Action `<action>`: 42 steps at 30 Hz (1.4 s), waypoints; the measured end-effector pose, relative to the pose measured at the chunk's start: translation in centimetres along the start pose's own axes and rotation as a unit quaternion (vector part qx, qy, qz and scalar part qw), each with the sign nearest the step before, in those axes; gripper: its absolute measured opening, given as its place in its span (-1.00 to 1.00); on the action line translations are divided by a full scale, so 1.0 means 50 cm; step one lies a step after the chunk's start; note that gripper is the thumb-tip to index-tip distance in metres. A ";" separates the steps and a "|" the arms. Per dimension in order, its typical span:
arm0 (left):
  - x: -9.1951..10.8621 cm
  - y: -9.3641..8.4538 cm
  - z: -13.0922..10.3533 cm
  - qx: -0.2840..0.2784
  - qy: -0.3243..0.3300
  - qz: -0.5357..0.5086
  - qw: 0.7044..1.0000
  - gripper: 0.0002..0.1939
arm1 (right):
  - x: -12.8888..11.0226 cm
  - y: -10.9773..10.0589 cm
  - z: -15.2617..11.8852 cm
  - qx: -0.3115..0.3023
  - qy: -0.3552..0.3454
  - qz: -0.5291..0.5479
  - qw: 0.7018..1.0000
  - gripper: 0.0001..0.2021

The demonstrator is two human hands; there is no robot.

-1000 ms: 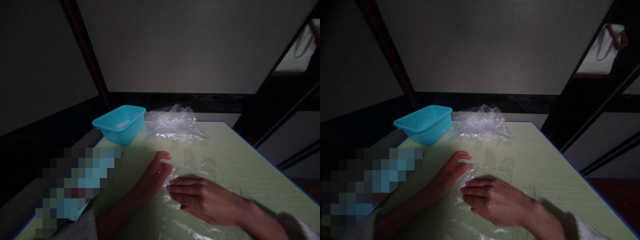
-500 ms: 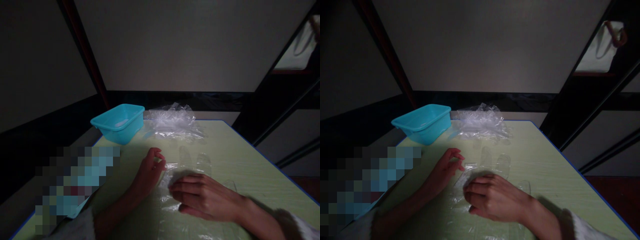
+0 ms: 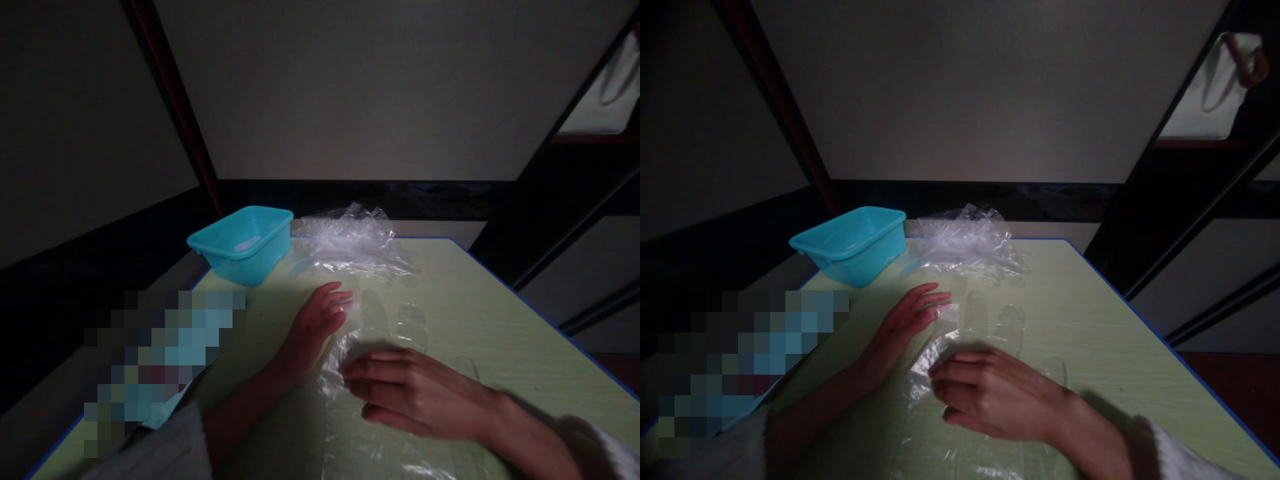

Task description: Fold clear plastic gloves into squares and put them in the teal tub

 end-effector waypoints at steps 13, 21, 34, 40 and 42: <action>0.018 -0.046 0.014 0.105 0.095 0.031 0.990 -0.56 | 0.015 0.003 -0.002 -0.011 0.077 -0.004 0.997 -0.63; 0.028 -0.035 -0.018 0.010 0.003 0.374 0.927 -0.74 | 0.016 -0.003 0.001 -0.027 0.136 0.026 0.990 -0.53; 0.016 -0.054 -0.008 -0.045 -0.070 0.250 0.965 -0.52 | 0.019 0.002 0.003 -0.023 0.131 0.028 0.991 -0.49; 0.039 -0.085 -0.008 -0.078 -0.061 0.314 0.944 -0.50 | 0.019 -0.001 0.003 -0.048 0.139 0.029 0.989 -0.49; 0.040 -0.083 -0.009 -0.082 -0.052 0.347 0.933 -0.52 | 0.019 -0.002 0.004 -0.059 0.146 0.027 0.987 -0.48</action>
Point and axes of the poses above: each hand's wrist, its own z-axis towards the middle knuckle, its own y-axis out of the palm, x = y × z, the point moved 2 cm from there along z, towards the middle knuckle, and after that the axes turned 12 degrees about z, right-handed, at the moved point
